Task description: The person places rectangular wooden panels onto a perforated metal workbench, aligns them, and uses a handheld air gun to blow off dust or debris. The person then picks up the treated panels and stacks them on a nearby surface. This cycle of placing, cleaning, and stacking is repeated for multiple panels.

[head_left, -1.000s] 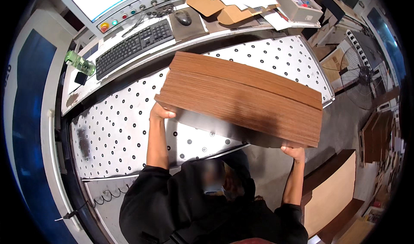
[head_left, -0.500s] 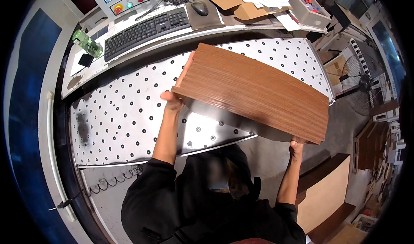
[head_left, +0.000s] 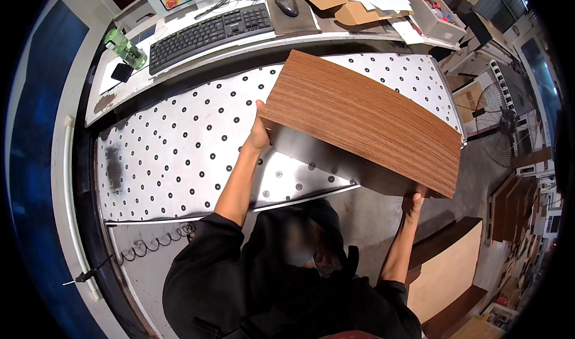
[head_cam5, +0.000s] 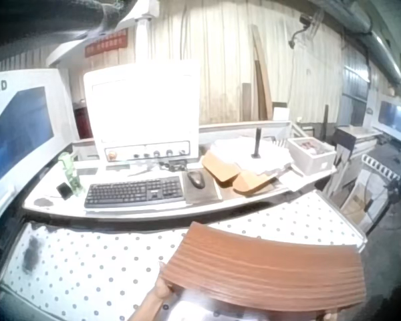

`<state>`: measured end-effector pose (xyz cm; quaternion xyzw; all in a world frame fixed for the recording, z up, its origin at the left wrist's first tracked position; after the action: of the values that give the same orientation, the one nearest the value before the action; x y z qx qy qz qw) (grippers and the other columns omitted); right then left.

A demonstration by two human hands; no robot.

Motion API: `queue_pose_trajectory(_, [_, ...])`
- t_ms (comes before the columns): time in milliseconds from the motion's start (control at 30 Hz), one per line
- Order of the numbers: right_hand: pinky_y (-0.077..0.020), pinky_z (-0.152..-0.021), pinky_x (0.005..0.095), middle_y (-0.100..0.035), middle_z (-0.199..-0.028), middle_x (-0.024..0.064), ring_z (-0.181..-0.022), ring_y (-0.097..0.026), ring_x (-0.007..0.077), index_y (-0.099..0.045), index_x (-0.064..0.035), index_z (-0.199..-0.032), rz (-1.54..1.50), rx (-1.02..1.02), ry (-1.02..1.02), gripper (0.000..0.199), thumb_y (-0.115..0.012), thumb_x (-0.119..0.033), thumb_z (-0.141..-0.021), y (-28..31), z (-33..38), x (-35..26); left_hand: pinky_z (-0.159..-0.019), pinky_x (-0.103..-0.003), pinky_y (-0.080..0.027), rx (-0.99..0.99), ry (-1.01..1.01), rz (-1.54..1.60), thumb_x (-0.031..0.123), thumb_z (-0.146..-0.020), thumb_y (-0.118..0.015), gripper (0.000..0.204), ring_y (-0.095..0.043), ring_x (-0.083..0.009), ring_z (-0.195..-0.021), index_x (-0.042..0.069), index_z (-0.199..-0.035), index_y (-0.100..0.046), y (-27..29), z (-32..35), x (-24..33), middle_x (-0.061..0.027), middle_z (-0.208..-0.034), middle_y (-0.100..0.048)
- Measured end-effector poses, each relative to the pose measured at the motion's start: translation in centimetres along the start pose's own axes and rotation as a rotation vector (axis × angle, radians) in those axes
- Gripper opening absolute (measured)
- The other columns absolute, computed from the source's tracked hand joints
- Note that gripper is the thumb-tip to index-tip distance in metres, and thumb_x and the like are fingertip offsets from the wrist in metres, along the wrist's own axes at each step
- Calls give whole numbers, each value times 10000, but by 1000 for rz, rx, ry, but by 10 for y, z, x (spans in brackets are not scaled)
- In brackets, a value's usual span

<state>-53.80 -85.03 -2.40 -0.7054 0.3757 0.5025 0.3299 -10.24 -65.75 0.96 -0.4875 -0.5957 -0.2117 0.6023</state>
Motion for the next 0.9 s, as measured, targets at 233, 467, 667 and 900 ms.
queue_pose_trajectory(233, [-187,-1213,453,-275,-1621,124,-1487,-255,300,-240,-42,-1575,-77,19,-28,1140,-684,-723,-775,-1,5,6,-1156,-357,-283,59,64,-2,652,-1038,-173,845,-383,-188,-1378,-24,-1488,-404,-5,2,4,-98,-1507,-449])
queue_pose_trajectory(467, [-169,-1217,463,-274,-1615,152,-1486,-267,304,-228,-27,-1567,52,25,-24,1010,-668,-613,-872,-13,11,-25,-1138,-365,-334,44,153,-38,633,-1043,-208,742,-461,-183,-1344,75,-1477,-433,-15,-3,33,-79,-1443,-529])
queue_pose_trajectory(667, [-142,-1243,449,-277,-1616,144,-1504,-236,287,-277,-12,-1557,-72,114,-5,919,-598,-596,-924,-28,17,-33,-1158,-346,-288,104,119,25,560,-1074,-215,707,-412,-183,-1375,21,-1484,-420,-21,-2,32,-86,-1493,-473])
queue_pose_trajectory(900, [-133,-1246,444,-275,-1620,136,-1512,-223,279,-283,-13,-1556,-57,87,-18,884,-602,-555,-934,-33,12,-38,-1139,-330,-312,21,17,73,460,-1100,-244,609,-435,-166,-1347,26,-1497,-402,-10,-2,19,-73,-1481,-488])
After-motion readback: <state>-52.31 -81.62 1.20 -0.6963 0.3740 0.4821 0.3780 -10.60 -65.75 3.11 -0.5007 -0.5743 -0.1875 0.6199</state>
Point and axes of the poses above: each hand's wrist, its own z-axis away from the middle knuckle, its own y-axis out of the back of the hand, x = y × z, the point moved 3 cm from there along -z, towards the middle knuckle
